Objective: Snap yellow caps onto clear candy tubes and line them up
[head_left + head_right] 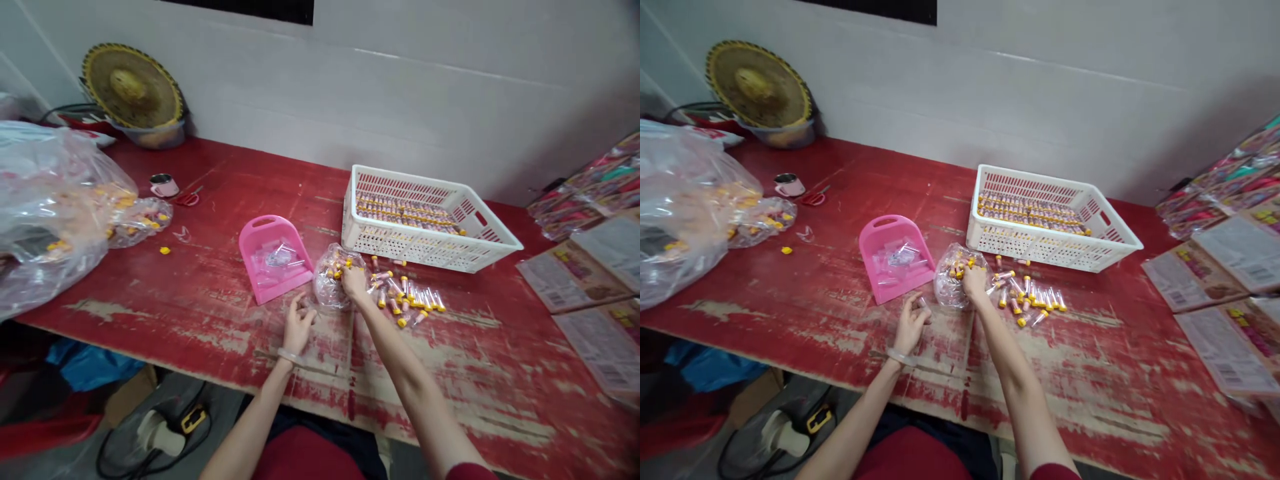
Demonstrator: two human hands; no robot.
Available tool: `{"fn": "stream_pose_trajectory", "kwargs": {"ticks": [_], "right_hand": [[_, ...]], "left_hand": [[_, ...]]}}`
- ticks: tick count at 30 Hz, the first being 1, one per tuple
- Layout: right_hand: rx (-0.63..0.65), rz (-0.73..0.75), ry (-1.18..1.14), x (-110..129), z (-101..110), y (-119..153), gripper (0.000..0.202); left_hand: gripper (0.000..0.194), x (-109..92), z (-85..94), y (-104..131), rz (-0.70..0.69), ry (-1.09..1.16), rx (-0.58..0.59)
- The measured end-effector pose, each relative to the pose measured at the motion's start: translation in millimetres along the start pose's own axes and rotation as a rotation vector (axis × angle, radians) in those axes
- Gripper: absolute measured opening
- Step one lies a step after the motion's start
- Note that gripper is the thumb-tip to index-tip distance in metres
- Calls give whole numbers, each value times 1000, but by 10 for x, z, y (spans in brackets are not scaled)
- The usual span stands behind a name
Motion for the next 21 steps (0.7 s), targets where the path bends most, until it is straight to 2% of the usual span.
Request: {"fn": "stream_pose_trajectory", "kwargs": {"ticks": [2, 4, 7, 9, 13, 17, 21], "right_hand": [[-8, -6, -63, -73, 73, 90, 23], [-18, -21, -144, -181, 162, 294, 20], [-25, -64, -274, -340, 237, 749, 25], [-47, -126, -485, -424, 228, 1083, 32], [-118, -392, -1152, -563, 5, 1634, 39], [-164, -586, -1333, -592, -220, 1913, 40], [-135, -619, -1361, -551, -315, 1992, 40]], "left_hand": [[50, -20, 23, -14, 32, 38, -18], [48, 29, 34, -27, 78, 92, -51], [49, 173, -25, -2, 141, 214, -101], [50, 263, -96, 43, 160, 289, -130], [54, 383, -222, 152, 169, 322, -135], [54, 427, -241, 222, 145, 213, -114], [54, 424, -245, 234, 141, 177, -91]]}}
Point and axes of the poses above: each hand's wrist, its own y-axis away from the middle knuckle, its own z-axis out of the back of the hand, x = y × z, the point moved 7 cm from there along -y, towards the middle knuckle, and after that the axes turned 4 degrees about -z, right-handed, at the moved point
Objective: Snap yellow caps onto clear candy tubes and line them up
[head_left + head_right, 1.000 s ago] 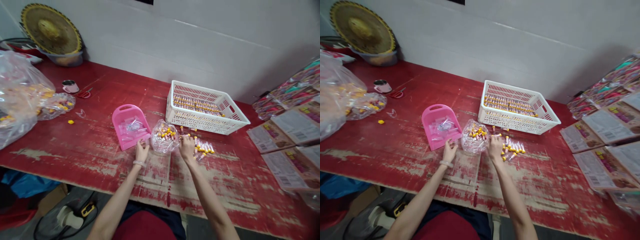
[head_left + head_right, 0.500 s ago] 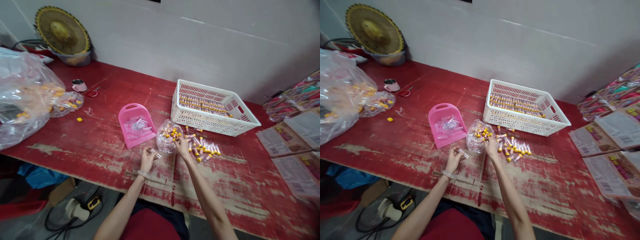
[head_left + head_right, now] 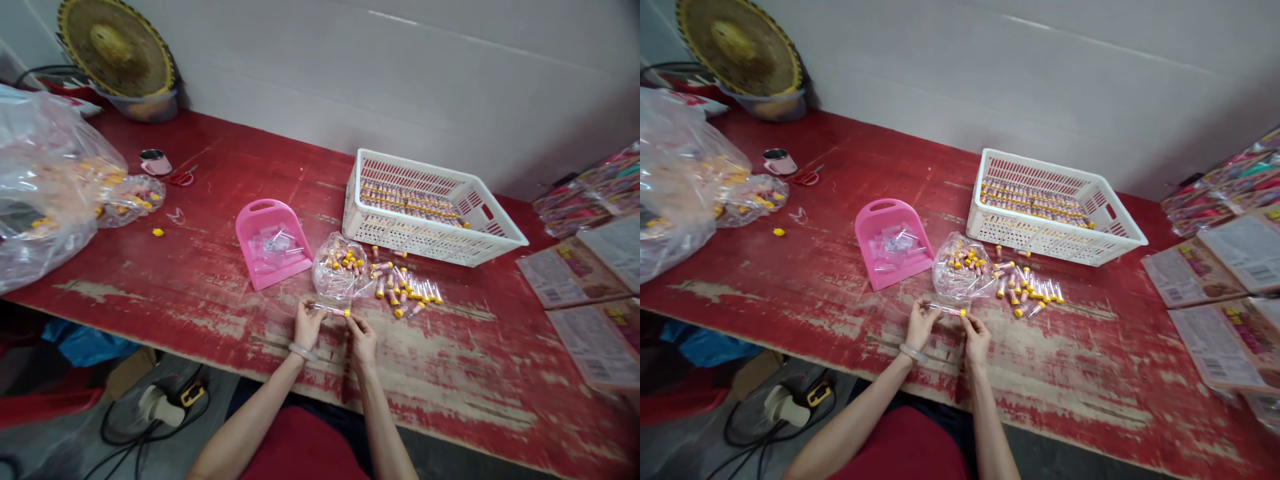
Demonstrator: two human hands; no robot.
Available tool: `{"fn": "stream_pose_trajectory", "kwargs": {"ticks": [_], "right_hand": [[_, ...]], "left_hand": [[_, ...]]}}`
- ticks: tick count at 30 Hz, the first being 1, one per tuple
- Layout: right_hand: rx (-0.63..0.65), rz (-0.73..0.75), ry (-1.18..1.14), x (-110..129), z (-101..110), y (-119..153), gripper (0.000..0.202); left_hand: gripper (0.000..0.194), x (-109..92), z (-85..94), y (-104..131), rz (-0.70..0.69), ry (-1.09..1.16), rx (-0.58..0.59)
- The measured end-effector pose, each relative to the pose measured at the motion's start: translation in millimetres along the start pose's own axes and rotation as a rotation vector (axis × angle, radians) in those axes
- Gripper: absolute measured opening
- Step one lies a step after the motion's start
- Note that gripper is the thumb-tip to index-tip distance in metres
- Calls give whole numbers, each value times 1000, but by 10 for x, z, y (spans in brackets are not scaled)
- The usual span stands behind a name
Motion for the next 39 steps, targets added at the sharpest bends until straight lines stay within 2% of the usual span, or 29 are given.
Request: {"fn": "stream_pose_trajectory", "kwargs": {"ticks": [5, 8, 12, 16, 20, 23, 26, 30, 33, 36, 39], "right_hand": [[6, 78, 33, 5, -62, 43, 40], [-6, 122, 46, 29, -73, 65, 38], [54, 146, 95, 76, -119, 91, 35], [69, 74, 36, 33, -133, 85, 36], [70, -38, -59, -113, -109, 55, 39], [92, -90, 39, -216, -64, 25, 41], [41, 20, 211, -153, 28, 3, 43], [-48, 270, 315, 145, 56, 54, 42], [57, 363, 395, 322, -126, 96, 41], [206, 407, 507, 390, -350, 119, 36], [233, 472, 588, 402, -443, 147, 30]], "left_hand": [[59, 38, -55, 12, 82, -10, 36], [56, 56, -68, 25, 104, -120, 89], [48, 71, -76, 46, 126, -241, 171], [46, -8, -91, 45, 70, -241, 173], [45, -85, -180, 38, 18, -220, 267], [34, -186, -217, 34, -161, -420, 312], [23, -252, -288, 68, -399, -677, 361], [23, -140, -368, 84, -456, -859, 457], [29, -94, -383, 80, -467, -932, 481], [38, -88, -375, 79, -485, -949, 488], [42, -68, -347, 73, -491, -964, 477]]}}
Point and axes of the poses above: each hand's wrist, its own y-axis away from the middle knuckle, its own z-axis out of the back of the hand, x = y × z, the point moved 7 cm from there along -y, towards the middle knuckle, and after that the axes turned 4 degrees about -z, right-handed, at the moved point
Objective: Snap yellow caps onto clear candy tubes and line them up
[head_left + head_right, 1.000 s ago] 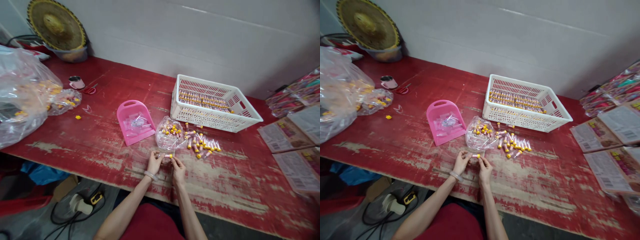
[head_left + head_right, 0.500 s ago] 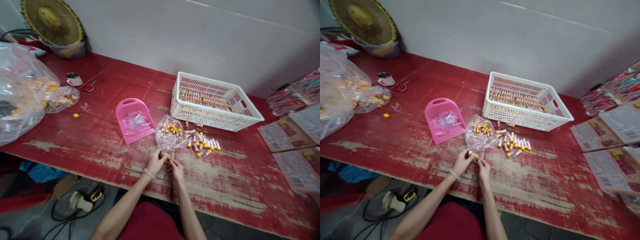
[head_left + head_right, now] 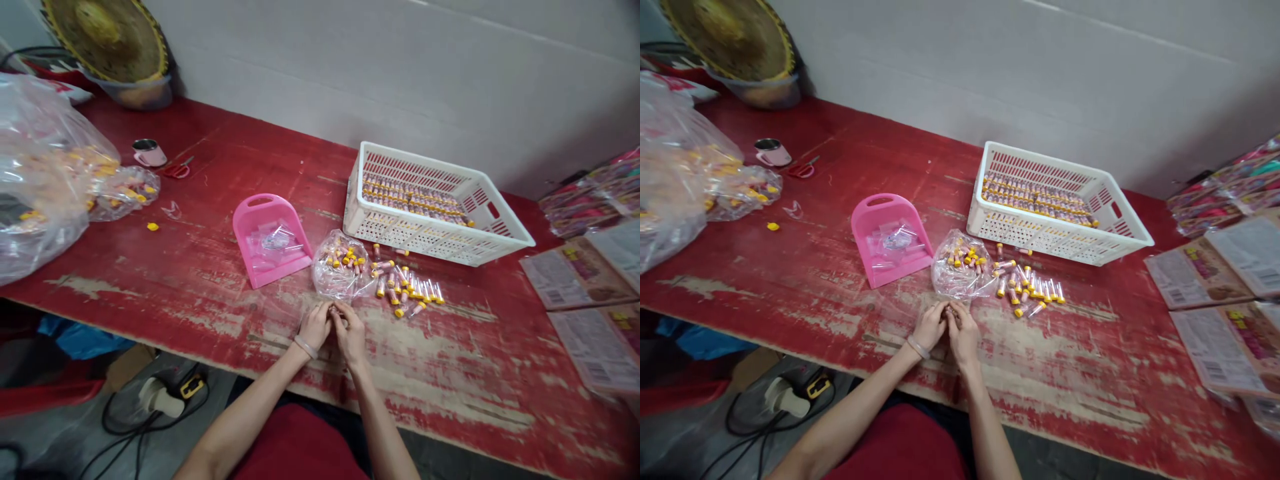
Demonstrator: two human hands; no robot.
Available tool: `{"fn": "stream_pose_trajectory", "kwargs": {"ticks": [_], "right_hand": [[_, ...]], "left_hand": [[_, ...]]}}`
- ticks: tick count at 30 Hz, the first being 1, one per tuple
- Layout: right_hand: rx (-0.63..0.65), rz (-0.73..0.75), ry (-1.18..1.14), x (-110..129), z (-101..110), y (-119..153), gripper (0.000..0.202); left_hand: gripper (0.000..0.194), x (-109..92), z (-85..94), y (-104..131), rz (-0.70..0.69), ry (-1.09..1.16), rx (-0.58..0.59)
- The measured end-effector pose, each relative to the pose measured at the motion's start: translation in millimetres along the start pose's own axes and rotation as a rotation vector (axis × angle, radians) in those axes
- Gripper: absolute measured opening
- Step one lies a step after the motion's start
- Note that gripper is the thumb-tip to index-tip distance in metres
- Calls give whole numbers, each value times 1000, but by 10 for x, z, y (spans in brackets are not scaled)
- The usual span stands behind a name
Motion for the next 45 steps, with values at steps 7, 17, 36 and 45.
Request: {"fn": "stream_pose_trajectory", "kwargs": {"ticks": [7, 17, 36, 45], "right_hand": [[-66, 42, 89, -33, -35, 73, 34], [-77, 74, 111, -111, 60, -38, 39], [-110, 28, 122, -129, 3, 61, 39], [-166, -407, -536, -331, 137, -15, 56]], "left_hand": [[44, 102, -83, 22, -12, -7, -38], [46, 19, 28, -12, -7, 110, -13], [39, 176, 365, 360, 180, 324, -339], [27, 235, 318, 385, 270, 413, -293]]}}
Point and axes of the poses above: each hand's wrist, its own y-axis away from the middle knuckle, its own z-axis out of the back of the hand, x = y × z, the point moved 7 cm from there along -y, towards the middle knuckle, and after that the axes turned 4 degrees about -z, right-handed, at the moved point
